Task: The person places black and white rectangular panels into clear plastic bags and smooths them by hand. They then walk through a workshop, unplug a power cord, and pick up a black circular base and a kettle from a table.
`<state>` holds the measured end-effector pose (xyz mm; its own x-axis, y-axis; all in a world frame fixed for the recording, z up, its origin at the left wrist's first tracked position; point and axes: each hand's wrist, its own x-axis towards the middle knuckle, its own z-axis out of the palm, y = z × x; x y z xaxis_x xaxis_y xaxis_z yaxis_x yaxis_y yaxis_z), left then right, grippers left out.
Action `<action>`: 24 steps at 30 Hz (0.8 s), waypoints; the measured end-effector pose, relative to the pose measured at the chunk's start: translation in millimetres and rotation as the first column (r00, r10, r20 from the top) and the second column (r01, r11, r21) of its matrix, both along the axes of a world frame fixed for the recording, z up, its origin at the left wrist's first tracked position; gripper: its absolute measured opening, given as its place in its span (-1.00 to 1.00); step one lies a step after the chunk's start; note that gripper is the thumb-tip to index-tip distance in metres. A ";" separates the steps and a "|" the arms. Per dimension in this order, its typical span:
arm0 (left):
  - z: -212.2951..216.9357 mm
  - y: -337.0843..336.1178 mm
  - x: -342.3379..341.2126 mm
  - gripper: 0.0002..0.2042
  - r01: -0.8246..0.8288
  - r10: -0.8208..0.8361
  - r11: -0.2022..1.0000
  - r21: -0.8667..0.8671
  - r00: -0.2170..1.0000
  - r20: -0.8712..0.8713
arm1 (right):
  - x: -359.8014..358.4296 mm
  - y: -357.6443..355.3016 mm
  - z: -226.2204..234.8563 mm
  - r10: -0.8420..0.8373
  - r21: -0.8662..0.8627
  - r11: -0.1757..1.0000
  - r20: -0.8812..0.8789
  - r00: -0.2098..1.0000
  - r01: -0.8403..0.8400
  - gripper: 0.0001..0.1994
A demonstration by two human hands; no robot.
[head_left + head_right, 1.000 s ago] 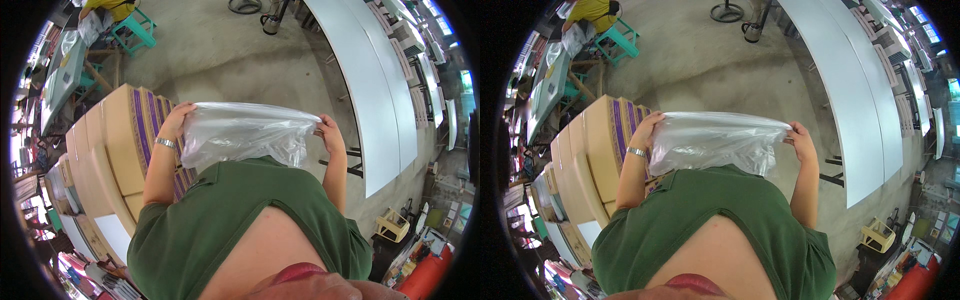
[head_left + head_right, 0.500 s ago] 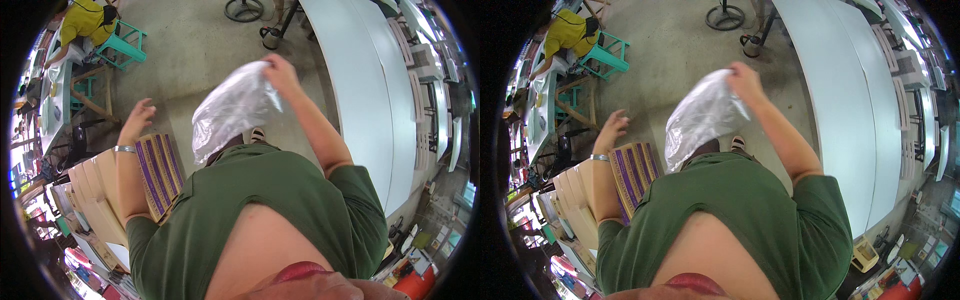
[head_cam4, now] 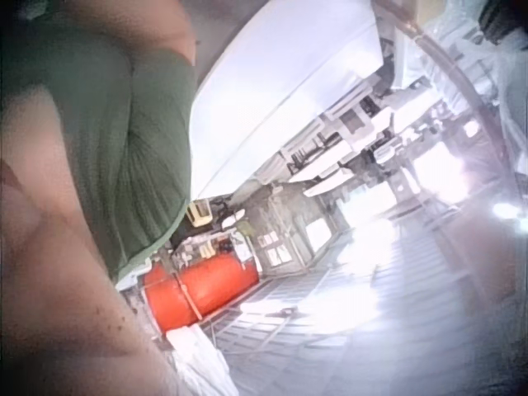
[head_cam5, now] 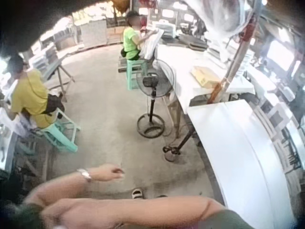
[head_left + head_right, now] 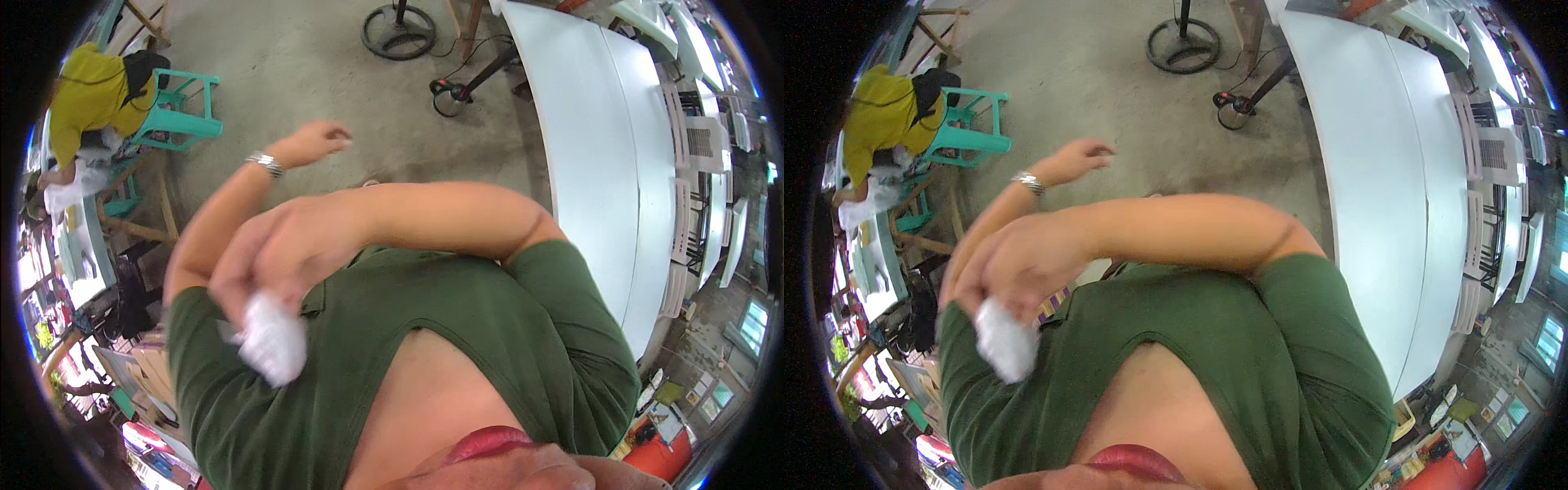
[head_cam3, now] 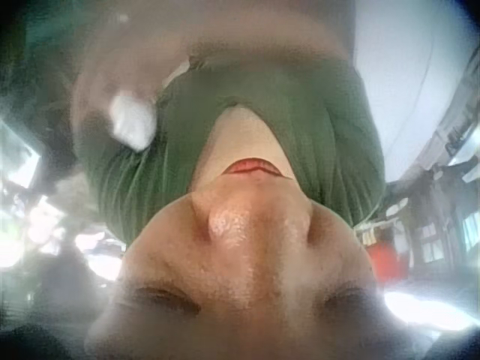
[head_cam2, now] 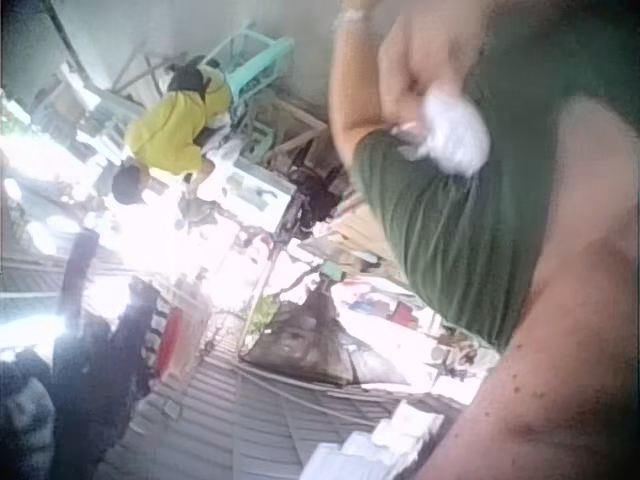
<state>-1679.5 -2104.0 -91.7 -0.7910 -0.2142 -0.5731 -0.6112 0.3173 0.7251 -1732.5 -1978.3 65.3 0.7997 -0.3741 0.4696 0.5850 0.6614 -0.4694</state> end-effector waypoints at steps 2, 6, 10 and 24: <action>-29.2 0.6 -67.9 -0.72 -0.227 0.289 0.899 0.374 0.950 -0.117 | -61.8 -18.8 -26.4 -0.236 0.077 0.967 -0.097 0.967 0.243 -0.73; -87.6 14.0 -170.3 -0.78 -0.434 0.639 0.484 0.760 0.768 0.031 | -159.3 -18.5 -91.2 -0.459 0.149 0.777 -0.532 0.712 0.612 -0.77; -116.5 -35.5 -233.6 -0.80 -0.337 0.430 0.624 0.705 0.901 0.050 | -260.5 -25.1 -156.9 -0.384 0.111 0.369 -0.886 0.259 0.923 -0.87; -163.6 -165.8 -362.2 -0.81 -0.462 0.430 0.614 0.640 0.876 0.219 | -424.8 -21.8 -237.6 0.035 0.010 -0.142 -0.999 0.016 0.990 -0.85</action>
<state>-2041.7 -2269.9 -255.3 -0.6748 -0.0927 -0.7321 -0.5793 -0.5480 0.6034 -2157.2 -2000.2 -172.3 -0.4244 -0.3838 -0.8202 0.7302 0.3905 -0.5606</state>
